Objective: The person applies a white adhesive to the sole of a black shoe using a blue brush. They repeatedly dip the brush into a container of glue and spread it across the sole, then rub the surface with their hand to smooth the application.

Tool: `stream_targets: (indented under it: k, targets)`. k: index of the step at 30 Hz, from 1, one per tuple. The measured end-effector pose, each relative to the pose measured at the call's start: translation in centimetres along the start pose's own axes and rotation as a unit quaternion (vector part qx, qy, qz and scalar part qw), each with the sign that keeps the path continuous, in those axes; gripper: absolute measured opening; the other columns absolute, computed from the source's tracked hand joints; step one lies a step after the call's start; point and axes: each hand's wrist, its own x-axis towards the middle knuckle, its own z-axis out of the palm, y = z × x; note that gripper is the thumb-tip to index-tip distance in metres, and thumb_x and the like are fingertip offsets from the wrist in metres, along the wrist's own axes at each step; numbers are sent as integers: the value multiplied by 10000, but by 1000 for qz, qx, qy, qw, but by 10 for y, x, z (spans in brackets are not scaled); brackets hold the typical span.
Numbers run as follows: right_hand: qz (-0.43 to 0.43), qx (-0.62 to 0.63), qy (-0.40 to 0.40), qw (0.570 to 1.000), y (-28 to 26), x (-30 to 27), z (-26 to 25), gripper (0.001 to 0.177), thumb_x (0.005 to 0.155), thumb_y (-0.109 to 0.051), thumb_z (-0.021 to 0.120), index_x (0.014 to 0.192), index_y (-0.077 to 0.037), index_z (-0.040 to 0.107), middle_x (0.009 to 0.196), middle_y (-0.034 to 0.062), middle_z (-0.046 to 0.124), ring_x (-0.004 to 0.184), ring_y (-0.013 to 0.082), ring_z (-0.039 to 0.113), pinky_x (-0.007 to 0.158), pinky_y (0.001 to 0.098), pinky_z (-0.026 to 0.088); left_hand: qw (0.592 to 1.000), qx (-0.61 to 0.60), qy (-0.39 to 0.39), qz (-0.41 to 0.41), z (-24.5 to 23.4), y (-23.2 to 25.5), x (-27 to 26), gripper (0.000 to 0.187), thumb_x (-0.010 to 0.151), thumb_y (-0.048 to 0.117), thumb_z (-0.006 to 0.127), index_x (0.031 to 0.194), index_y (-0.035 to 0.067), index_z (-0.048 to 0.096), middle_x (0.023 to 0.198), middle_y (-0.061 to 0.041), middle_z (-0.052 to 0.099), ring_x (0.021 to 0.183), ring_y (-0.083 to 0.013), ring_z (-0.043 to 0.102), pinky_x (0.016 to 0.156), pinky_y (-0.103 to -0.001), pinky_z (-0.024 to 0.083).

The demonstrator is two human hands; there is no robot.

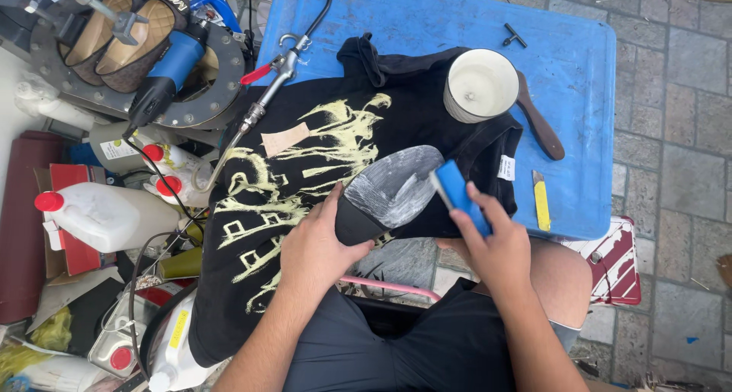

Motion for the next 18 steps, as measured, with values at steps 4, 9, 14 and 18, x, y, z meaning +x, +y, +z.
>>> stream_targets:
  k: [4,9,14,18]
  targets:
    - [102,88,-33,990,-6,5,1,502,854,-313,751,1304,-114,653,934,155,777,762,231,811,584,340,614,1000,13,-13,-2,-4,3,3,1163,582,494,897,1569,156,384,1227,-135,684,1013,-286,732,826,-404,604]
    - [-25,-21,-24,999,-16,-13,-4,462,856,-329,794,1263,-128,706,852,162,788,724,253,793,635,350,585,1000,18,-18,-4,-4,4,4,1125,586,494,895,1528,147,388,1221,-131,689,1022,-283,732,826,-401,605]
    - [12,-47,-9,999,-14,18,-6,506,835,-373,795,1269,-132,702,868,186,763,677,320,748,601,398,564,1000,6,5,7,0,2,0,1108,583,494,902,1516,144,416,1200,-135,695,1007,-289,734,811,-404,606]
    - [118,-58,-14,991,-28,24,7,472,904,-442,718,1312,-205,687,735,184,737,599,304,753,610,405,567,1000,12,2,0,-3,7,1,1120,570,497,908,1520,170,413,1170,-121,699,998,-282,734,802,-404,606]
